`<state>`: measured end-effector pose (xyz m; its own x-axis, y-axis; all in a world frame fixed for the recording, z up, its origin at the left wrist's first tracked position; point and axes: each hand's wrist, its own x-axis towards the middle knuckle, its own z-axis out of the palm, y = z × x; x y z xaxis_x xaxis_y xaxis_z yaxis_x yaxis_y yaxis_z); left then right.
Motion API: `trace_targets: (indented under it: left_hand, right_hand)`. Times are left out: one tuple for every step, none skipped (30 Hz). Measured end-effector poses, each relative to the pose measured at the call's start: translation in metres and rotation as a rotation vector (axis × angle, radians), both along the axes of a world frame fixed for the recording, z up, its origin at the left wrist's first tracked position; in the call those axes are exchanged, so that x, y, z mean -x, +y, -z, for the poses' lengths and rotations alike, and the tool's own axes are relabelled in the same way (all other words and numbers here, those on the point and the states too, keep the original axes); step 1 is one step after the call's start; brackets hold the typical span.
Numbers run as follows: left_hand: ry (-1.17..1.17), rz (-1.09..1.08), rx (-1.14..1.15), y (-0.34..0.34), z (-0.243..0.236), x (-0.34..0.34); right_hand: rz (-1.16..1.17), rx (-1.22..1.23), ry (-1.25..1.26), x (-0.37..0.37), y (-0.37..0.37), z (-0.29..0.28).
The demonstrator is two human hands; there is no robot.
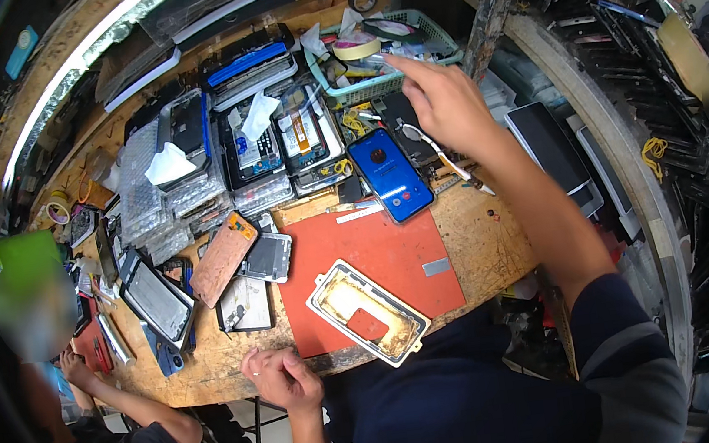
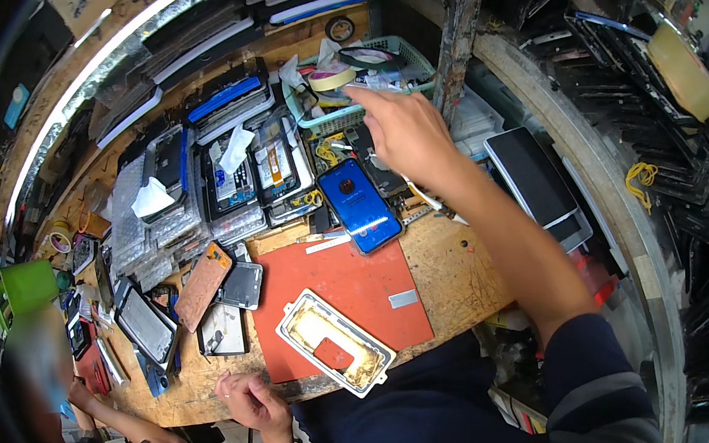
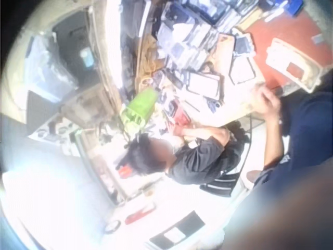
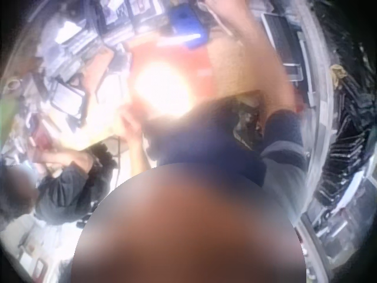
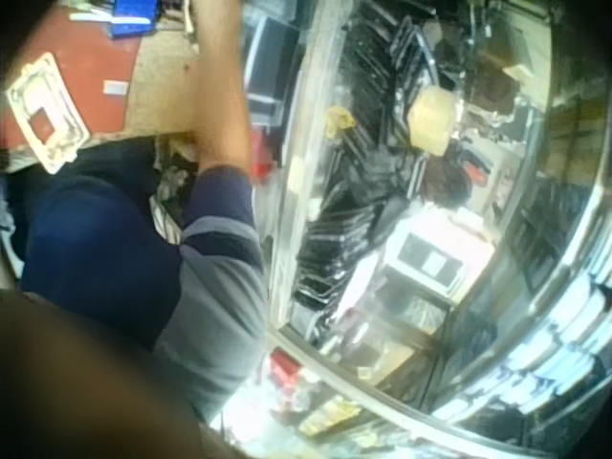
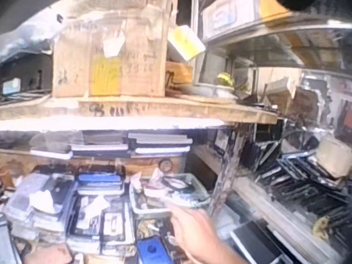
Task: The person works on a disassembled phone chassis, using a metal scraper and a blue heat gun to remove adhesive residue. They then use tweezers to place small components into the chassis and handle a blue smartphone, occasionally touching its screen. The workspace is cluttered with tools and phone parts.
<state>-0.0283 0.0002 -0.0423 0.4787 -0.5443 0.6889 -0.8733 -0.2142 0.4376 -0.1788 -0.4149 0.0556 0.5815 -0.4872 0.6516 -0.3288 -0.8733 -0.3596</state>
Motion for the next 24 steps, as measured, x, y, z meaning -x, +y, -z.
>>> trace_targets:
  left_hand:
    - [0.003, 0.011, -0.002, 0.000, 0.001, -0.001]
    - [0.006, 0.018, 0.006, 0.000, 0.001, -0.001]
    - [0.008, 0.027, 0.026, 0.000, 0.000, -0.002]
    - [0.019, 0.030, 0.034, -0.001, 0.000, -0.003]
    - [0.041, 0.028, 0.051, -0.001, -0.001, -0.003]
    - [0.049, 0.038, 0.067, -0.002, -0.002, -0.004]
    - [0.074, 0.035, 0.072, -0.002, -0.003, -0.005]
    - [0.104, 0.030, 0.083, -0.002, -0.003, -0.005]
    - [0.099, 0.021, 0.077, -0.003, -0.002, -0.004]
    - [0.096, 0.013, 0.078, -0.003, -0.002, -0.004]
    - [0.105, 0.005, 0.073, -0.004, -0.001, -0.004]
    - [0.088, 0.022, 0.065, -0.005, 0.000, -0.003]
    - [0.082, 0.038, 0.052, -0.006, 0.000, -0.004]
    - [0.084, 0.049, 0.042, -0.006, 0.000, -0.004]
    - [0.079, 0.054, 0.041, -0.006, 0.001, -0.005]
    - [0.082, 0.054, 0.040, -0.006, 0.000, -0.005]
    - [0.096, 0.048, 0.045, -0.006, 0.000, -0.006]
    - [0.083, 0.051, 0.038, -0.005, 0.001, -0.006]
    - [0.080, 0.050, 0.040, -0.005, 0.001, -0.006]
    - [0.092, 0.040, 0.033, -0.005, 0.001, -0.006]
    - [0.079, 0.050, 0.045, -0.005, 0.001, -0.006]
    - [0.082, 0.049, 0.051, -0.004, 0.001, -0.006]
    - [0.099, 0.039, 0.051, -0.004, 0.000, -0.005]
    - [0.119, 0.057, 0.066, -0.003, -0.001, -0.006]
  right_hand:
    - [0.052, 0.114, 0.117, -0.009, -0.021, 0.001]
    - [0.096, 0.138, 0.277, -0.020, -0.038, 0.003]
    - [0.105, 0.216, 0.391, -0.031, -0.052, 0.005]
    - [0.134, 0.254, 0.556, -0.035, -0.063, 0.004]
    - [0.082, 0.237, 0.550, -0.037, -0.072, 0.002]
    - [0.052, 0.172, 0.600, -0.039, -0.080, -0.001]
    - [0.041, 0.097, 0.662, -0.040, -0.085, -0.004]
    - [0.032, 0.098, 0.634, -0.040, -0.087, -0.006]
    - [0.045, 0.084, 0.619, -0.039, -0.089, -0.008]
    - [0.053, 0.072, 0.596, -0.037, -0.090, -0.009]
    - [0.058, 0.115, 0.569, -0.036, -0.090, -0.009]
    - [0.091, 0.127, 0.538, -0.034, -0.091, -0.008]
    - [0.121, 0.136, 0.507, -0.033, -0.090, -0.007]
    - [0.132, 0.180, 0.435, -0.032, -0.090, -0.005]
    - [0.141, 0.221, 0.485, -0.031, -0.090, -0.003]
    - [0.130, 0.295, 0.496, -0.031, -0.089, -0.001]
    - [0.120, 0.352, 0.527, -0.031, -0.088, 0.000]
    - [0.120, 0.332, 0.508, -0.032, -0.088, 0.000]
    - [0.123, 0.298, 0.510, -0.032, -0.087, -0.002]
    - [0.131, 0.266, 0.497, -0.033, -0.086, -0.005]
    - [0.135, 0.258, 0.448, -0.032, -0.085, -0.008]
    - [0.144, 0.256, 0.384, -0.030, -0.082, -0.014]
    - [0.170, 0.231, 0.358, -0.028, -0.079, -0.020]
    - [0.151, 0.151, 0.270, -0.024, -0.075, -0.027]
